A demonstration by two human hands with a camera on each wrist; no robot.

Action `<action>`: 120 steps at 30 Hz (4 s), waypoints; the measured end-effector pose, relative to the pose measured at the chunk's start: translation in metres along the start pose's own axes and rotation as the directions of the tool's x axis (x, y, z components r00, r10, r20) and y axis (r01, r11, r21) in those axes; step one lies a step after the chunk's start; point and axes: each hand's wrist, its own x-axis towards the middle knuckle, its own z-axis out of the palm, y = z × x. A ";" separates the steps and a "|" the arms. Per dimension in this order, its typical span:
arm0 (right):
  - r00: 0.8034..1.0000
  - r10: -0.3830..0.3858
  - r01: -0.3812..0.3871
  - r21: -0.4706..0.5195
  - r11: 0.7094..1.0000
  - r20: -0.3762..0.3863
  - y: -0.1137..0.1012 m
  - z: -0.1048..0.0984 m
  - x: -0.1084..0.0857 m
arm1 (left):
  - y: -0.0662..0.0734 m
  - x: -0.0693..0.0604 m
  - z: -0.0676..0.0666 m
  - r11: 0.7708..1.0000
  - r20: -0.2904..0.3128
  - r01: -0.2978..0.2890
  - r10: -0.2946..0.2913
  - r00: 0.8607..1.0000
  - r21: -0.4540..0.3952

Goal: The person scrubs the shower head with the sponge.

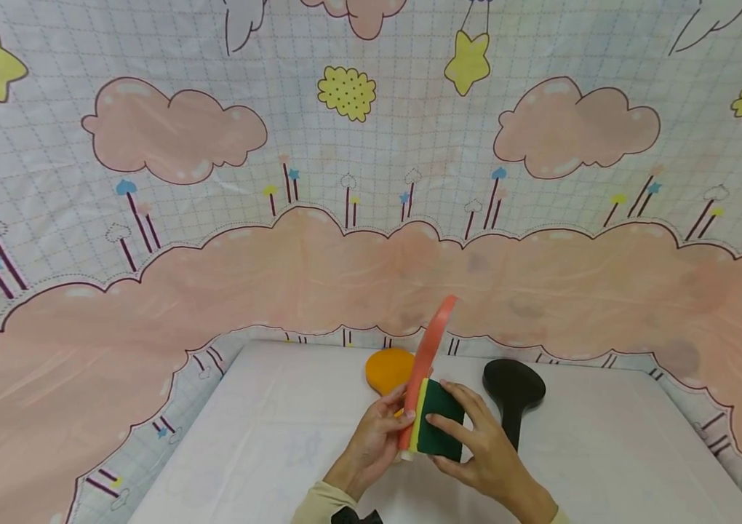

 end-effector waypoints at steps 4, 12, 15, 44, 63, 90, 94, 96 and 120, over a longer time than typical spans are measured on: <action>1.000 0.013 -0.013 -0.008 1.000 0.010 0.003 -0.002 0.001 | -0.002 -0.001 -0.001 1.000 0.010 0.016 -0.016 1.000 -0.020; 1.000 0.026 -0.026 -0.026 0.999 0.007 0.011 -0.007 0.006 | -0.002 -0.001 0.000 0.999 -0.020 0.038 -0.038 0.999 -0.016; 0.999 0.035 -0.035 -0.024 0.999 0.003 0.012 -0.007 0.006 | -0.002 -0.001 0.000 0.999 -0.033 0.038 -0.038 0.999 -0.018; 1.000 0.017 -0.017 -0.050 0.999 -0.014 0.005 -0.004 0.007 | -0.003 -0.003 -0.001 0.999 -0.015 0.033 -0.033 0.999 -0.001; 0.996 0.024 -0.031 -0.084 0.996 -0.082 0.015 -0.007 0.010 | -0.003 -0.009 0.002 0.998 -0.048 0.054 -0.053 0.997 0.026; 0.967 0.168 -0.186 -0.086 0.979 -0.191 0.043 -0.038 0.015 | -0.003 -0.017 -0.015 0.986 0.009 0.042 -0.044 0.999 0.160; 0.959 0.227 -0.240 -0.054 0.969 -0.170 0.049 -0.043 0.014 | -0.002 -0.017 -0.020 0.984 0.035 0.045 -0.052 0.998 0.171; 0.955 0.242 -0.251 -0.029 0.968 -0.171 0.052 -0.046 0.013 | -0.002 -0.018 -0.021 0.982 0.039 0.057 -0.065 0.997 0.178; 0.961 0.137 -0.158 -0.072 0.985 -0.239 0.041 -0.025 0.012 | -0.004 -0.010 -0.009 0.978 -0.059 0.022 -0.010 0.998 0.206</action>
